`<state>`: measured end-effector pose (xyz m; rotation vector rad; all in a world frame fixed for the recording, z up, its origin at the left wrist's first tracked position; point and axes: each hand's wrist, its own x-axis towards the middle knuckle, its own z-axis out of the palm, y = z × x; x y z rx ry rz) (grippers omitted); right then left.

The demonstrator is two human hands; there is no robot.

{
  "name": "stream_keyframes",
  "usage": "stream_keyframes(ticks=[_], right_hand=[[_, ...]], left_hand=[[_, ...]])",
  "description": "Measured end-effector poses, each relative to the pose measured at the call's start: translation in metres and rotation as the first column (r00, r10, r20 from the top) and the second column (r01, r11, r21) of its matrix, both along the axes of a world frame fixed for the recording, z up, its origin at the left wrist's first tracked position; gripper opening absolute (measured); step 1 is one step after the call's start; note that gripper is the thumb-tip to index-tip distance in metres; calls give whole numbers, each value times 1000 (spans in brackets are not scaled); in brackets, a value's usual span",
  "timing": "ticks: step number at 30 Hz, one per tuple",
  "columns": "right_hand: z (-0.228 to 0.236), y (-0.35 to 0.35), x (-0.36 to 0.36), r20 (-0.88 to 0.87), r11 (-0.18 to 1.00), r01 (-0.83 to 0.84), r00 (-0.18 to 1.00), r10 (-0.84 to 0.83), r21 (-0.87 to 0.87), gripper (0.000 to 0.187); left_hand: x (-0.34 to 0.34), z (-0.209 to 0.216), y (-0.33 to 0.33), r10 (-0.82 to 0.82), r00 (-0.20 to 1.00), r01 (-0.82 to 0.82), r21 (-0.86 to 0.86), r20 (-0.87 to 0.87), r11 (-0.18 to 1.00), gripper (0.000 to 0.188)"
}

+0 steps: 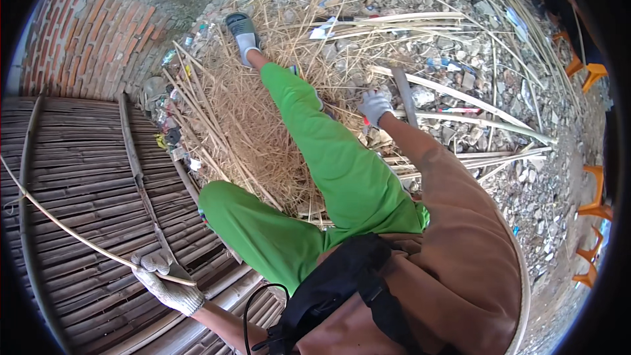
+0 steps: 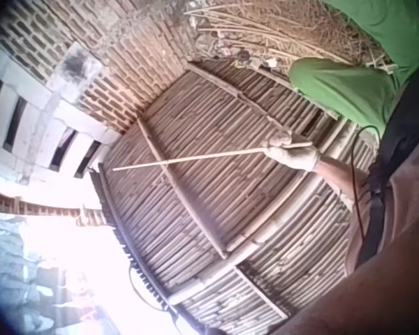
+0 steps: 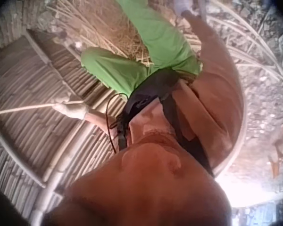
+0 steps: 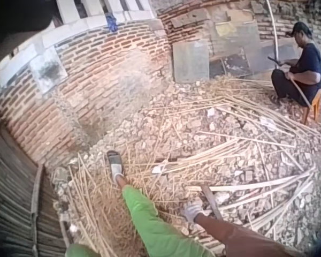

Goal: The person strips layers from a bamboo pole using a large knife, then uses a smaller pair of shears to trim thin bamboo strips.

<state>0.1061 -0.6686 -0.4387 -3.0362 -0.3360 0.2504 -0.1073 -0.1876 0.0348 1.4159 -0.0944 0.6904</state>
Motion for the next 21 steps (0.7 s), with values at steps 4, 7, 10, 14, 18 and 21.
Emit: stream_keyframes(ticks=[4, 7, 10, 14, 18, 21], right_hand=[[10, -13, -2, 120, 978, -33, 993, 9, 205, 20], [28, -29, -1, 179, 947, -59, 984, 2, 315, 27], [53, -23, 4, 167, 839, 117, 956, -240, 532, 23], [67, -27, 1, 14, 563, 366, 830, -557, 741, 27], [131, 14, -33, -185, 306, 442, 773, -606, 843, 29], [88, -38, -48, -111, 338, 448, 721, -684, 828, 37]], left_hand=[[10, 11, -12, -174, 983, 180, -141, 54, 973, 30], [22, 21, -19, -300, 951, 308, -135, 74, 942, 32], [25, 30, -23, -343, 930, 363, -185, 133, 913, 32], [27, 35, -34, -384, 905, 421, -270, 180, 866, 36], [19, 56, -18, -386, 907, 421, -415, 170, 806, 40], [41, 58, -14, -404, 900, 428, -492, 160, 758, 34]])
